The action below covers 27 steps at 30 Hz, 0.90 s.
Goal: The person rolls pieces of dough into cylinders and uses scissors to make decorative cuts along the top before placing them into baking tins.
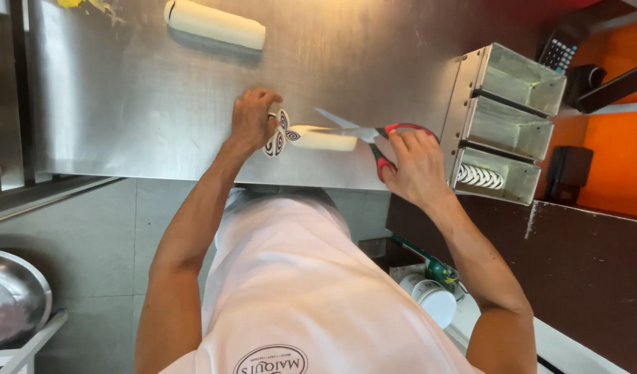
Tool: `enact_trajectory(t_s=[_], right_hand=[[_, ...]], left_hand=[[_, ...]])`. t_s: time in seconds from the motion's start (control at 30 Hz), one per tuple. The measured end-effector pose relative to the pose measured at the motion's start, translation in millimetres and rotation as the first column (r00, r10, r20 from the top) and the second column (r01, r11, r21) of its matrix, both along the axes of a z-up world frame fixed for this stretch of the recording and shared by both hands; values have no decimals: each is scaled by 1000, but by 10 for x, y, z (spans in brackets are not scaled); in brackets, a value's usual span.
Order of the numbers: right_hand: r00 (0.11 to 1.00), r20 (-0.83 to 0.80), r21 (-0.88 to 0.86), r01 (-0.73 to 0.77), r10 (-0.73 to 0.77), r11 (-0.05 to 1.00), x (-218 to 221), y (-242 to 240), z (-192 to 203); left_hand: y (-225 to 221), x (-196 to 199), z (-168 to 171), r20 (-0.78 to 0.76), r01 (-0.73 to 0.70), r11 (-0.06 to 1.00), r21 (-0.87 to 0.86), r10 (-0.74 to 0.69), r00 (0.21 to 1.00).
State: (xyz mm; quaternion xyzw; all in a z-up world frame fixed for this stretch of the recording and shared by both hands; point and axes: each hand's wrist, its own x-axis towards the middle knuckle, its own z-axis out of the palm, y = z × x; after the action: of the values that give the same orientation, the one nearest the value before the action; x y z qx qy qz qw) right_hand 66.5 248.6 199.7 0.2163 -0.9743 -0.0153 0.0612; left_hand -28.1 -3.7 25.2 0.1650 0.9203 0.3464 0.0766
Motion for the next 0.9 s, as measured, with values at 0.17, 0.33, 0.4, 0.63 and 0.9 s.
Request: enact_trajectory(t_s=[0.17, 0.33, 0.4, 0.63, 0.9], right_hand=[[1000, 26, -16, -11, 12, 1000, 126, -5, -88], [999, 17, 3, -49, 49, 999, 112, -90, -234], [996, 13, 8, -88, 88, 996, 83, -142, -268], [991, 32, 54, -129, 127, 990, 34, -270, -337], [993, 69, 130, -103, 95, 986, -15, -469, -244]], left_hand=[[47, 117, -96, -76, 80, 973, -216, -98, 992], [66, 260, 514, 39, 231, 896, -379, -234, 972], [42, 329, 562, 93, 284, 886, -367, -269, 959], [-76, 377, 373, 137, 255, 920, -297, -223, 965], [-236, 287, 337, 16, 192, 981, -15, -192, 981]])
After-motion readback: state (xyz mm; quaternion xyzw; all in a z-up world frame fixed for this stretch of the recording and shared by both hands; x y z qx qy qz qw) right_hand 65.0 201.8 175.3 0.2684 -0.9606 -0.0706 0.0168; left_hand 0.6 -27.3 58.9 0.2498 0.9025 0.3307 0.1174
